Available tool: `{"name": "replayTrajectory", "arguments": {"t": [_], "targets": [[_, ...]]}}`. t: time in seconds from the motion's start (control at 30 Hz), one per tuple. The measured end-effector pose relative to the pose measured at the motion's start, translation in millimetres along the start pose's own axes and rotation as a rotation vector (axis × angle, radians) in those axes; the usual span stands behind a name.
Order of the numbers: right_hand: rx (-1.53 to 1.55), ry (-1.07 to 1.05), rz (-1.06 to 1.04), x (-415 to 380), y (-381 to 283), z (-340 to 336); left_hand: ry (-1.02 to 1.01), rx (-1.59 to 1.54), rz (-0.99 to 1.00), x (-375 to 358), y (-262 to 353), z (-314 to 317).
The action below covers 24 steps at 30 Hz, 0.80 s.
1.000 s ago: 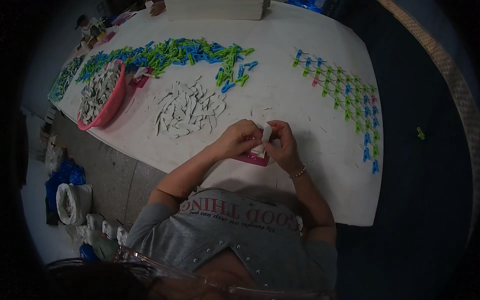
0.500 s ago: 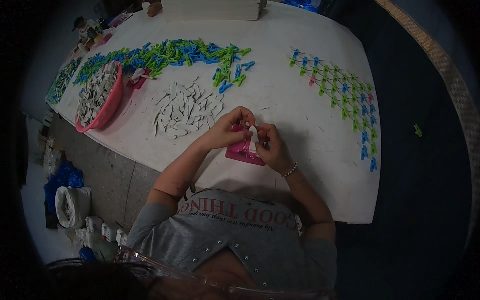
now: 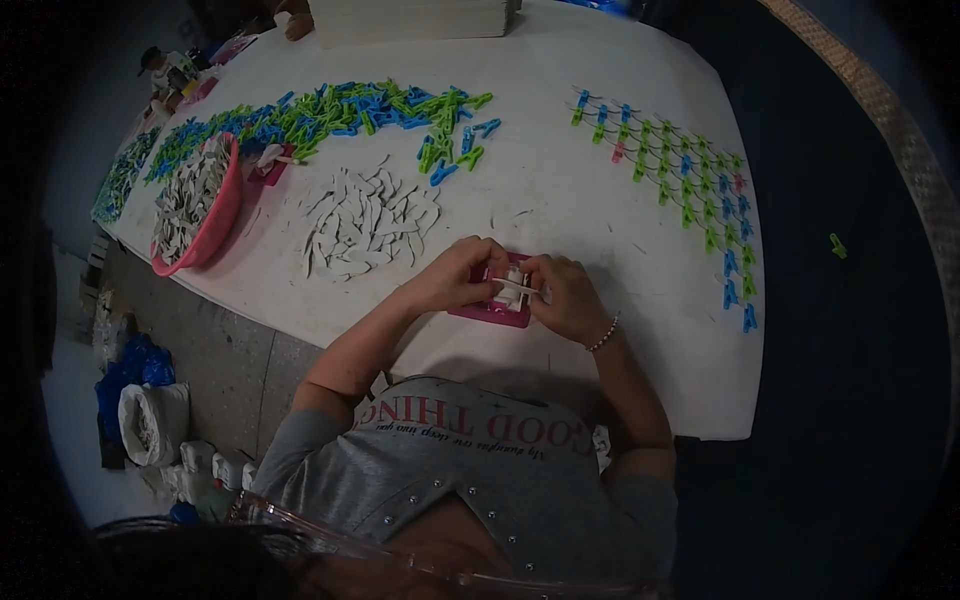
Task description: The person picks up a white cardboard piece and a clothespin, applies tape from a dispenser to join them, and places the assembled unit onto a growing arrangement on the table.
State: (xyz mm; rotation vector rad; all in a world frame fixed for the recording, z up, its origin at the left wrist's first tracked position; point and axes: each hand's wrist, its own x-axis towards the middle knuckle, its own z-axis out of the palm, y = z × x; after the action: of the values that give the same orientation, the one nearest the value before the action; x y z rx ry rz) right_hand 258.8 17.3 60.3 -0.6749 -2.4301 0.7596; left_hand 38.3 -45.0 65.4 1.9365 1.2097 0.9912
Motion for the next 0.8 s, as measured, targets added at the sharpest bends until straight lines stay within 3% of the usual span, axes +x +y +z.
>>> {"name": "replayTrajectory", "arguments": {"t": [0.07, 0.2, 0.27, 0.4, 0.47, 0.57, 0.63, 0.73, 0.8], "targets": [[-0.004, -0.019, 0.023, -0.2, -1.3, -4.0, 0.046, 0.077, 0.080, 2.5, -0.6, 2.7], [0.035, -0.007, 0.048, -1.1, -1.1, -15.9, -0.002, 0.129, 0.011, 7.6, 0.7, 8.0], [0.208, 0.037, 0.098, -2.4, 0.5, -17.8, -0.080, 0.124, 0.010, 10.5, 1.6, 8.7], [0.308, 0.073, 0.113, -4.6, 5.5, -18.6, -0.036, 0.135, 0.130, 14.9, -2.2, 20.1], [0.405, 0.098, 0.143, -4.9, 5.4, -16.4, -0.050, 0.088, 0.049, 15.9, -0.5, 24.1], [0.512, 0.094, 0.105, -5.8, 14.1, -14.4, 0.075, 0.072, 0.102, 11.4, 1.5, 28.3], [0.812, 0.129, 0.131, -6.4, 12.8, -12.8, 0.114, -0.073, 0.127, 6.7, 3.0, 25.8], [0.923, 0.126, 0.126, -4.0, -0.8, -6.7, 0.108, -0.267, -0.057, -12.1, 30.8, 9.5], [0.897, 0.151, 0.120, -0.8, -14.9, -2.3, 0.176, -0.328, -0.058, -25.8, 22.3, 8.5]]}}
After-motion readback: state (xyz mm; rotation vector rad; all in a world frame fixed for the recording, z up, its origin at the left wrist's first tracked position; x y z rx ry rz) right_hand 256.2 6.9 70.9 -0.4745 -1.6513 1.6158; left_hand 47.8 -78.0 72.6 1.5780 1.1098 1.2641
